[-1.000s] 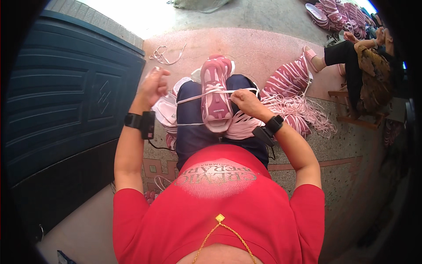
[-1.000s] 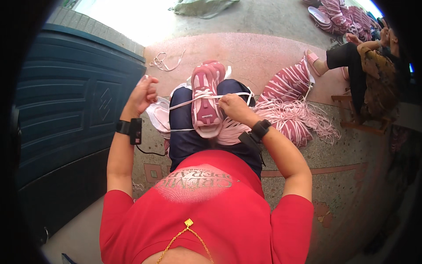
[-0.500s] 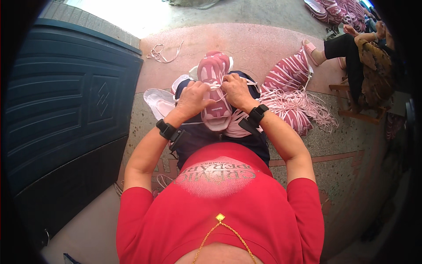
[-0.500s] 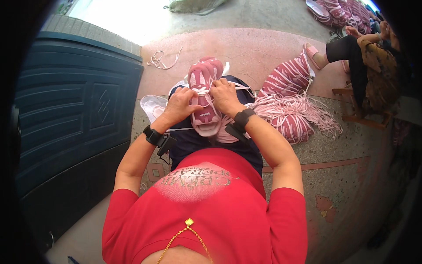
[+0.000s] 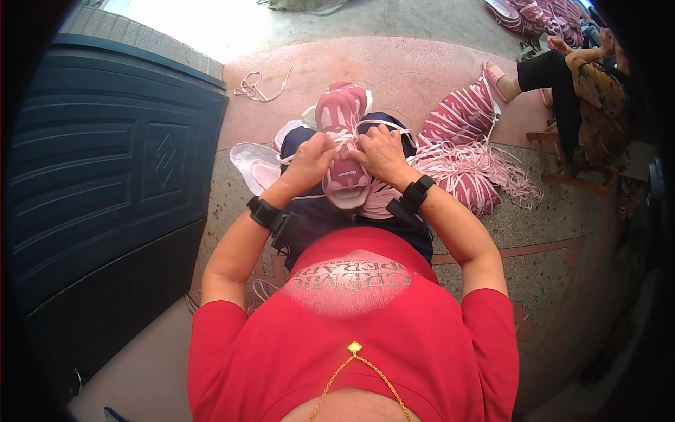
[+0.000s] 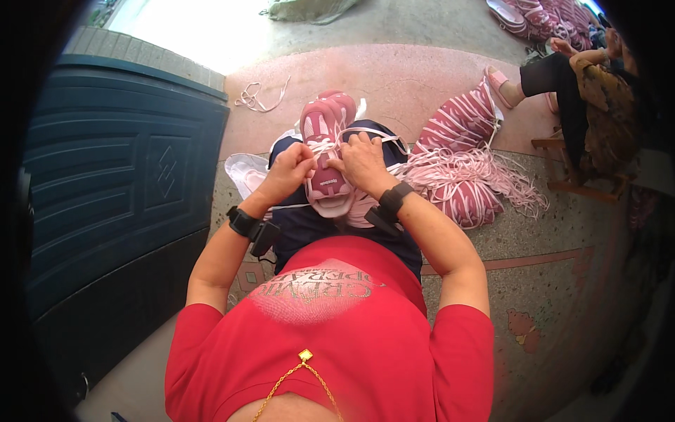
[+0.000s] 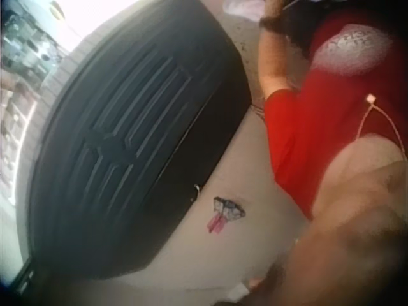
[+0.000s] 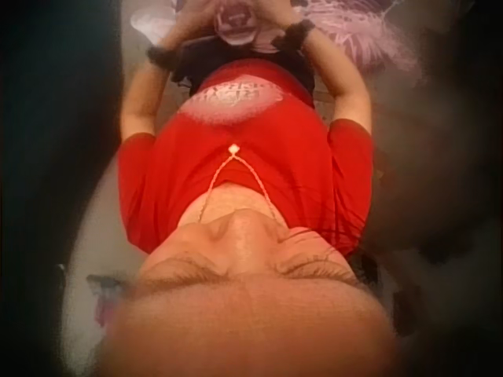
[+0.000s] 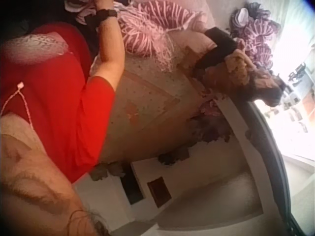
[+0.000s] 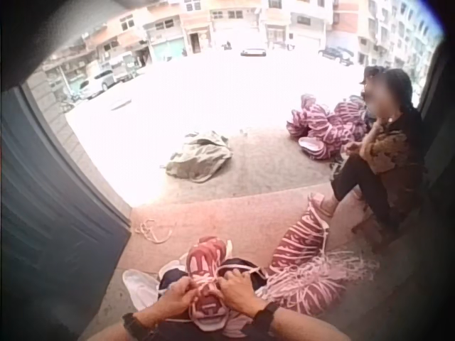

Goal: The person sits on the floor and laces a pink sneaker by hand. They repeatedly thread the pink shoelaces through the eyelets, pull them tight, and adjust the tension. The task involves handling the shoe and laces to secure the footwear.

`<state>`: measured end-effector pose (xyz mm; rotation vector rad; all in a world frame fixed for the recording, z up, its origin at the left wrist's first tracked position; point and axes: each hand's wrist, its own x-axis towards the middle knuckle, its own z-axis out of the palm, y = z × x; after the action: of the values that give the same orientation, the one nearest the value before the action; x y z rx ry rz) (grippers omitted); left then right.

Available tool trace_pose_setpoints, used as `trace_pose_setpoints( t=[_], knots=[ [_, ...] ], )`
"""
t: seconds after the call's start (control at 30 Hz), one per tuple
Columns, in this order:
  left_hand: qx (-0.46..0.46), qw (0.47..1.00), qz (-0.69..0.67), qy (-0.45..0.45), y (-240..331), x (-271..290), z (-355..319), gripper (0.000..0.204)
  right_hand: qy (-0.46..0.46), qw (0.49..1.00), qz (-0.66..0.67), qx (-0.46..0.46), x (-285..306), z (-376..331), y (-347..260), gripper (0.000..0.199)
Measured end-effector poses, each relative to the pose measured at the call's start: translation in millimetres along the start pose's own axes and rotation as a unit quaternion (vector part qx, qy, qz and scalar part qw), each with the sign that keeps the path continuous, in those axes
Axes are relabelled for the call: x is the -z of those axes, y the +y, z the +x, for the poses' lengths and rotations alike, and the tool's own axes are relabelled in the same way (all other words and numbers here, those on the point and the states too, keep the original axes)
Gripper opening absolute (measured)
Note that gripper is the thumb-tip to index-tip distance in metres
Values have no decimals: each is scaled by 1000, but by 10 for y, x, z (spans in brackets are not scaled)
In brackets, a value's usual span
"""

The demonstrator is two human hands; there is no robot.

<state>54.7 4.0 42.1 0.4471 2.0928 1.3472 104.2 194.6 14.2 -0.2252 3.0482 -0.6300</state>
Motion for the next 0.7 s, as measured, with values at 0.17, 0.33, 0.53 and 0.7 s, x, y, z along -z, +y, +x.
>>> trace_pose_setpoints(
  t=[0.17,0.33,0.53,0.7],
  knots=[
    [141,985,-97,6,-367,184,-197,25,-33,998,50,-9,-85,59,67,24],
    [70,984,94,135,-417,112,-160,23,35,995,95,9,-213,13,140,21],
    [13,963,219,156,-468,113,-54,19,96,988,121,30,-241,0,110,17],
    [-85,921,349,151,-408,90,-14,13,74,988,133,16,-216,12,108,18]
  ],
)
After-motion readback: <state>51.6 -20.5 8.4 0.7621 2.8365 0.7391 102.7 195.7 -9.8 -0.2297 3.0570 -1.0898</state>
